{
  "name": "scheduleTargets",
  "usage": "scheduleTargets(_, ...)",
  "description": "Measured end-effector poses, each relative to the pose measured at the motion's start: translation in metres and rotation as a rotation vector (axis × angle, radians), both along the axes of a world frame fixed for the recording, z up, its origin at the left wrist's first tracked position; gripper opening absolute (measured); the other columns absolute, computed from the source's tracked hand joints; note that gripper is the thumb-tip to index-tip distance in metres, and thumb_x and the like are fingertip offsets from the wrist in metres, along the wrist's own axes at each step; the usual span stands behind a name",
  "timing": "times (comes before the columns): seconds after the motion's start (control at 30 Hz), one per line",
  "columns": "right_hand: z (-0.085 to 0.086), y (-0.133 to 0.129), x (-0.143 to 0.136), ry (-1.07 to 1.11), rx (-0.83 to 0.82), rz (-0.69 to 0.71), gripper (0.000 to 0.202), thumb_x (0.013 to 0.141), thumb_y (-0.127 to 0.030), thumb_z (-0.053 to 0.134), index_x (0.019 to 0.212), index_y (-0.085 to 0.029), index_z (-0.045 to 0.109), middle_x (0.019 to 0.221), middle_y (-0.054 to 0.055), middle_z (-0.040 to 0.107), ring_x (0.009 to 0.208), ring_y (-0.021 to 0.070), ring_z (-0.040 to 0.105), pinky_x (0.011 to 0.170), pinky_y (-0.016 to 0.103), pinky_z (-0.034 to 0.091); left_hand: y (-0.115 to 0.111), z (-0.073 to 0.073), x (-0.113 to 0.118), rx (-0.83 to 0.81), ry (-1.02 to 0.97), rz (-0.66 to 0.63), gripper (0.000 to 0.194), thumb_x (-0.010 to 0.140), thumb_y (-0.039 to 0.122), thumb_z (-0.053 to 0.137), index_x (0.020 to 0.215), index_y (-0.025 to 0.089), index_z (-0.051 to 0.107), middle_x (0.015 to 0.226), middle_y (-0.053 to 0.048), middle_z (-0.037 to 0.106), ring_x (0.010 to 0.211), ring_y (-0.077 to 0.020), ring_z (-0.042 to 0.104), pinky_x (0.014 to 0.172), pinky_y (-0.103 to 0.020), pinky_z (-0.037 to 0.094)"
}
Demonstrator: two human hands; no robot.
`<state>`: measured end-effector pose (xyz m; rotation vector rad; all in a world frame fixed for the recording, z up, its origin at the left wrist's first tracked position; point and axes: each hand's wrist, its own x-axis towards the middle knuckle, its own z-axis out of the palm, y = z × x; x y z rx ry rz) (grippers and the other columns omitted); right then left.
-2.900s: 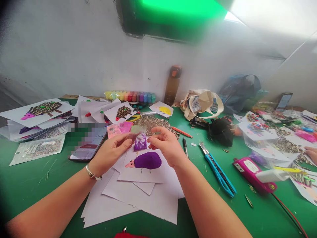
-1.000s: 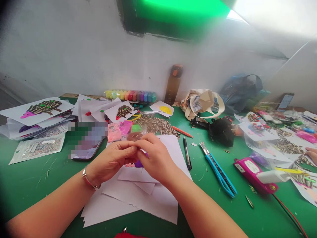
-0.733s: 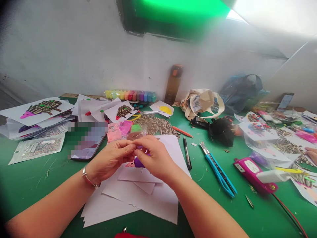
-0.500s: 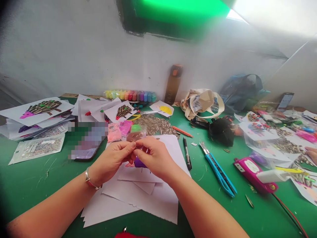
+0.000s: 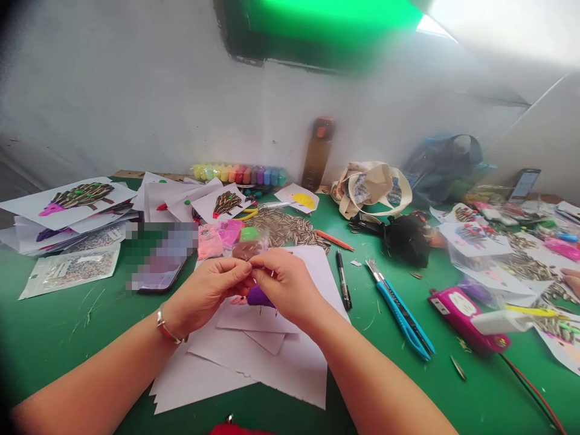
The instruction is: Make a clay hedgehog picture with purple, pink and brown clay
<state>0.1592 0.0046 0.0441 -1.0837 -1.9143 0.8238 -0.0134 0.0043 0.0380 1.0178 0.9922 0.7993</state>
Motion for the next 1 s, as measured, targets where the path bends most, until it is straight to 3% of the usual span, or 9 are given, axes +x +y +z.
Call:
scheduleTargets(0.3,-0.0037,-0.0005,0.0018,-0.086,0.107,-0.039,0.019,0.091,-0.019,0.053,0.083,-0.024,0.070,0.082,0.002,0.068,0.077,0.0155,0.060,0.070,0.029,0.046,0.0002,-0.0001,-0.0001,-0.024,-0.050,-0.015,0.036,0.076,0.050,0.072,0.076,0.015,0.067,0.069,-0.002,0.062,0.061,-0.0123,0.052,0.055,-0.025,0.035)
scheduleTargets(0.53,-0.0063,-0.0010,0.0023,-0.116,0.171,-0.029,0.018,0.093,-0.020,0.052,0.083,-0.023,0.067,0.084,0.003,0.065,0.078,0.0156,0.059,0.072,0.029,0.046,0.0011,0.0007,-0.0022,-0.112,-0.093,-0.023,0.032,0.075,0.045,0.076,0.078,0.015,0.067,0.076,-0.002,0.063,0.066,-0.0112,0.055,0.064,-0.026,0.041)
scheduleTargets(0.73,-0.0060,-0.0022,0.0013,-0.075,0.193,-0.051,0.020,0.089,-0.014,0.056,0.105,-0.020,0.065,0.093,0.004,0.065,0.081,0.0150,0.059,0.074,0.028,0.046,0.0010,0.0008,-0.0028,-0.124,-0.106,-0.007,0.031,0.073,0.043,0.077,0.075,0.015,0.065,0.071,0.000,0.059,0.064,-0.0101,0.053,0.062,-0.025,0.041)
scheduleTargets(1.0,-0.0058,-0.0011,0.0023,-0.077,0.179,-0.018,0.014,0.090,-0.012,0.055,0.085,-0.020,0.065,0.080,0.000,0.063,0.074,0.0124,0.055,0.069,0.025,0.042,0.0006,0.0027,-0.0013,-0.088,-0.041,-0.039,0.034,0.076,0.047,0.074,0.075,0.014,0.065,0.074,-0.003,0.062,0.067,-0.0122,0.054,0.063,-0.026,0.041)
